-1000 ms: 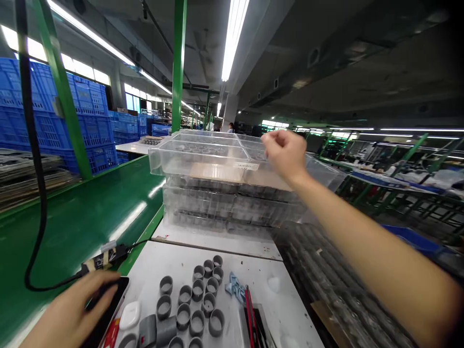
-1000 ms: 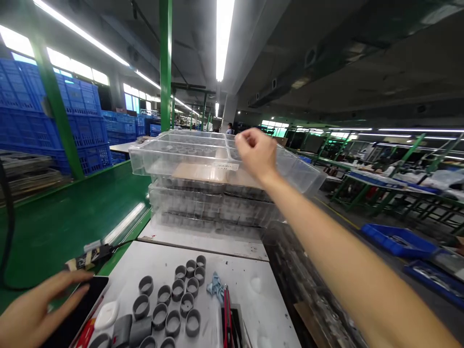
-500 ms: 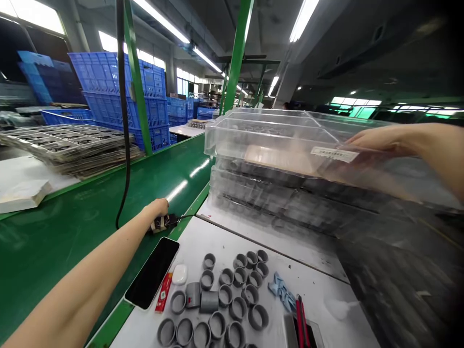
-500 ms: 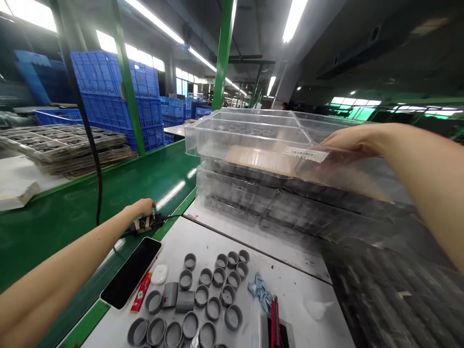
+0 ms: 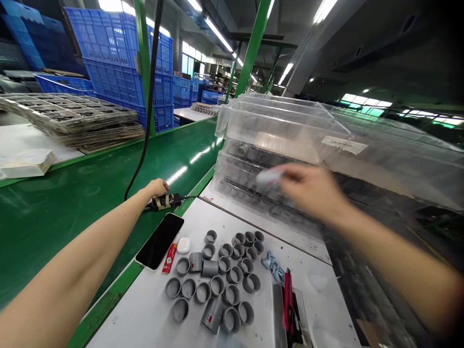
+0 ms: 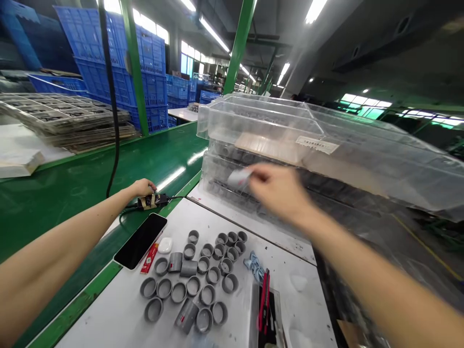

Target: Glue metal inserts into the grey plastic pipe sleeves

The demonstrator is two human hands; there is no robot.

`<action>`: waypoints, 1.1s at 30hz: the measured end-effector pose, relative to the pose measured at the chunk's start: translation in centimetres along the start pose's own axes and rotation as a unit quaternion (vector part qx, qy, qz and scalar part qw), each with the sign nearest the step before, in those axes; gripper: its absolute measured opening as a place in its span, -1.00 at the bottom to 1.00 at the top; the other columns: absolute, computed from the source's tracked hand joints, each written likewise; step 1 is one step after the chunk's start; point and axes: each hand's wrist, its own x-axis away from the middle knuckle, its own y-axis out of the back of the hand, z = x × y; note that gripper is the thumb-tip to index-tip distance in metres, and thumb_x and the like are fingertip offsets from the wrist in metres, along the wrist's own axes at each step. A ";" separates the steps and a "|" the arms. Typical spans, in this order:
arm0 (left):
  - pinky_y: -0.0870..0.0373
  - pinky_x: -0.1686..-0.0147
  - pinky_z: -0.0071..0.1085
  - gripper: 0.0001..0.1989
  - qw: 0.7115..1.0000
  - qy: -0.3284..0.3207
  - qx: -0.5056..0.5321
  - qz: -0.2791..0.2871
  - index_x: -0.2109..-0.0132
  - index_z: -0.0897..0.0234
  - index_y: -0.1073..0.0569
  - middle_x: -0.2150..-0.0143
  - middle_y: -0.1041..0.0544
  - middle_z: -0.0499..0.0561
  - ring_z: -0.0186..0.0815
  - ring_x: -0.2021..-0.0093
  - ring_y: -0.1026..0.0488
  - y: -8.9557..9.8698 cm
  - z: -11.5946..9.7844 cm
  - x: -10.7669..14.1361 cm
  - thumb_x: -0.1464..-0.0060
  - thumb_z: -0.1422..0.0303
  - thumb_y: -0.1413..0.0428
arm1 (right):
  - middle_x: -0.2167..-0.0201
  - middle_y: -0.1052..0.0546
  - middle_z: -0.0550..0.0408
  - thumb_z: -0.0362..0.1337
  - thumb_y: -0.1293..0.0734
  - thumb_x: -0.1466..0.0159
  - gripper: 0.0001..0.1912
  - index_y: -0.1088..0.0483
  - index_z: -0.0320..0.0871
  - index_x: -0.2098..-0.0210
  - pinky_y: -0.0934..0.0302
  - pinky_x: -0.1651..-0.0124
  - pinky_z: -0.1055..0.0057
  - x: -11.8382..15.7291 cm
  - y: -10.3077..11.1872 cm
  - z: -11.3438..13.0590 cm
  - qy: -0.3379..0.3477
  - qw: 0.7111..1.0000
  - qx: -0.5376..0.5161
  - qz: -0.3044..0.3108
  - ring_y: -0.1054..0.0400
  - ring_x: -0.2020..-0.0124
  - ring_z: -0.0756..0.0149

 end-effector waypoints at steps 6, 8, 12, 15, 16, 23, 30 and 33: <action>-0.65 -0.07 -0.01 -0.60 0.991 -0.134 -0.009 -0.030 -0.29 0.25 -0.51 -0.24 -0.59 0.17 -0.06 -0.10 -0.63 -1.1 -3.7 6.0 -0.42 0.20 -0.27 | -0.12 -0.61 -0.06 -0.12 -0.44 -0.51 -0.68 -0.53 -0.16 -0.15 -0.55 -0.08 0.09 1.2 -14.6 2.2 -0.035 0.951 0.122 0.281 -0.58 -0.02 0.15; -0.64 -0.10 -0.01 -0.64 0.979 -0.201 -0.021 -0.006 -0.24 0.24 -0.55 -0.23 -0.60 0.15 -0.05 -0.12 -0.62 -2.8 -4.9 8.4 -0.41 0.21 -0.28 | -0.16 -0.59 -0.07 -0.12 -0.44 -0.51 -0.66 -0.51 -0.15 -0.19 -0.54 -0.12 0.05 1.4 -17.0 2.3 -0.031 0.940 0.139 0.312 -0.57 -0.07 0.12; -0.63 -0.13 0.02 -0.64 0.956 -0.289 -0.044 0.034 -0.24 0.25 -0.55 -0.25 -0.59 0.16 -0.04 -0.15 -0.61 -5.8 -7.2 11.3 -0.41 0.22 -0.29 | -0.16 -0.59 -0.08 -0.10 -0.44 -0.51 -0.65 -0.52 -0.15 -0.18 -0.54 -0.13 0.05 1.5 -16.7 2.3 -0.006 0.932 0.159 0.326 -0.57 -0.07 0.12; -0.62 -0.14 0.05 -0.59 0.947 -0.314 -0.052 0.050 -0.29 0.25 -0.52 -0.29 -0.57 0.18 -0.02 -0.18 -0.60 -6.8 -8.9 12.3 -0.41 0.22 -0.29 | -0.12 -0.62 -0.06 -0.10 -0.43 -0.51 -0.67 -0.54 -0.15 -0.16 -0.51 -0.16 0.03 1.8 -13.9 3.0 0.013 0.944 0.164 0.287 -0.57 -0.06 0.12; -0.62 -0.15 0.06 -0.59 0.945 -0.319 -0.051 0.058 -0.30 0.24 -0.52 -0.30 -0.56 0.18 -0.01 -0.18 -0.60 -6.9 -9.3 12.7 -0.41 0.22 -0.29 | -0.10 -0.64 -0.06 -0.12 -0.42 -0.52 -0.69 -0.55 -0.15 -0.15 -0.50 -0.18 0.04 2.3 -12.8 3.4 0.019 0.950 0.163 0.265 -0.58 -0.06 0.13; -0.55 -0.25 0.15 -0.54 0.945 -0.319 0.009 0.072 -0.34 0.23 -0.50 -0.38 -0.52 0.20 0.05 -0.29 -0.54 -5.6 -8.6 16.7 -0.38 0.28 -0.32 | 0.18 -0.76 -0.05 -0.08 -0.36 -0.36 -0.60 -0.66 -0.12 -0.06 -0.37 0.19 0.21 8.9 -7.7 7.5 0.071 0.980 0.111 0.147 -0.58 0.35 0.13; -0.37 -0.33 -0.18 -0.51 0.925 -0.315 0.186 -0.099 -0.36 0.54 -0.47 -0.34 -0.57 0.16 -0.11 -0.35 -0.49 -0.9 -2.9 25.9 -0.32 0.67 -0.17 | 0.19 -0.75 0.09 0.00 -0.36 -0.40 -0.72 -0.62 0.11 0.01 -0.29 0.41 0.20 19.6 -7.6 13.2 0.180 0.980 0.066 0.054 -0.50 0.51 0.20; -0.44 -0.18 -0.37 -0.56 0.884 -0.297 0.308 -0.190 -0.39 0.39 -0.45 -0.19 -0.67 0.02 -0.32 -0.19 -0.60 -2.6 1.2 32.5 -0.47 0.56 0.01 | 0.19 -0.75 0.15 -0.02 -0.37 -0.44 -0.78 -0.57 0.28 -0.04 -0.35 0.47 0.18 24.8 -8.5 14.8 0.190 0.979 0.059 0.044 -0.59 0.43 0.13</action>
